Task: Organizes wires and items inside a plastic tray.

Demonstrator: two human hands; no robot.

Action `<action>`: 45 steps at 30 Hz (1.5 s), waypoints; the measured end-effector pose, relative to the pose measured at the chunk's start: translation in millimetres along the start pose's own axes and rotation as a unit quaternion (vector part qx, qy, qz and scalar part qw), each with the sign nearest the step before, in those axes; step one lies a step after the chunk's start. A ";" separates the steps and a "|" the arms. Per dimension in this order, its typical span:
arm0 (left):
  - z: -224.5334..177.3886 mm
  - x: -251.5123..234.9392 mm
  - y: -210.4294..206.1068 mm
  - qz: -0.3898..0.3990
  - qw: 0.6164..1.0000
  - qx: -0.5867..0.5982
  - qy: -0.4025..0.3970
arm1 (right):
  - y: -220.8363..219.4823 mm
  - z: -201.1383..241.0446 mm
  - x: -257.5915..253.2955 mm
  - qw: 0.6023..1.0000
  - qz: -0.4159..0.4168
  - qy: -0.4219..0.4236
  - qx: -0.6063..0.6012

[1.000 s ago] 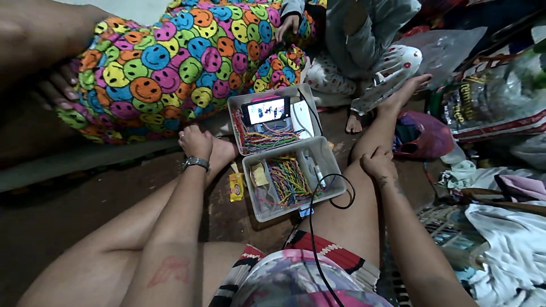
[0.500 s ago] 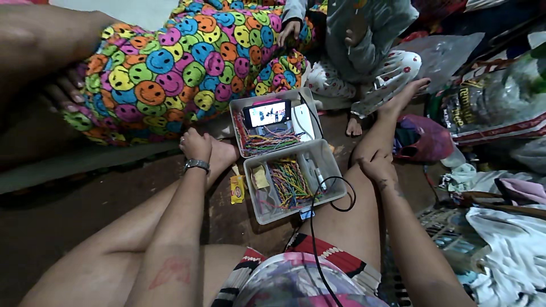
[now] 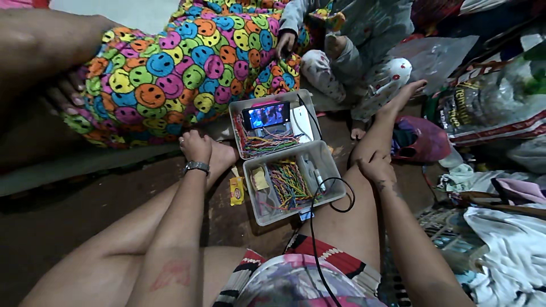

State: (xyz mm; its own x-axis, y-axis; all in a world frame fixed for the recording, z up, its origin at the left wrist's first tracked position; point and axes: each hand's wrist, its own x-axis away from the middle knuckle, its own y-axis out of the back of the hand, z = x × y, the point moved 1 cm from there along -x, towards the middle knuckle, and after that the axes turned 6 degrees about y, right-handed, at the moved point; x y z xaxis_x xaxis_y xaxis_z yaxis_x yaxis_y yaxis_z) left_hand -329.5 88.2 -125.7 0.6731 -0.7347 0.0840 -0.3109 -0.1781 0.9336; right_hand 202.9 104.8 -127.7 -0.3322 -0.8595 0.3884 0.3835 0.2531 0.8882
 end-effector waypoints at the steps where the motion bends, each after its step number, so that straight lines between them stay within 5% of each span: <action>1: 1.8 0.2 -2.3 -0.007 1.000 0.004 -0.005 | 0.0 0.1 0.2 1.000 0.000 0.000 -0.002; 9: -9.9 2.3 11.4 0.028 0.998 0.008 0.050 | 6.4 3.3 4.2 0.999 -0.002 0.029 -0.026; 14: -11.4 11.9 15.2 0.064 0.997 -0.038 0.012 | 13.6 62.5 72.5 0.943 -0.112 0.291 -0.120; 16: -13.0 19.1 15.2 0.088 0.994 -0.060 0.012 | -4.7 94.3 97.7 0.914 -0.033 0.388 -0.112; 19: -13.7 34.0 14.4 0.131 0.988 -0.079 0.029 | -45.5 136.0 107.2 0.866 0.207 0.454 -0.031; 23: 0.3 52.5 2.8 0.160 0.981 -0.099 0.038 | -96.3 158.7 103.6 0.851 0.336 0.383 0.128; 45: -5.2 64.8 1.4 0.092 0.988 -0.124 0.022 | -101.5 154.8 108.0 0.864 0.312 0.359 0.164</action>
State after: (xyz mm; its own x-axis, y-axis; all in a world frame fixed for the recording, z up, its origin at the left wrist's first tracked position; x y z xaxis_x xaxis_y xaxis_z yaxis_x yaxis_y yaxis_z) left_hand -282.8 43.8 -117.1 0.6506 -0.7096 0.2706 -0.2612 0.1255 0.9571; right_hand -5.3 55.0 -137.9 0.5156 -0.5353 0.6691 -0.0093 0.7773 0.6290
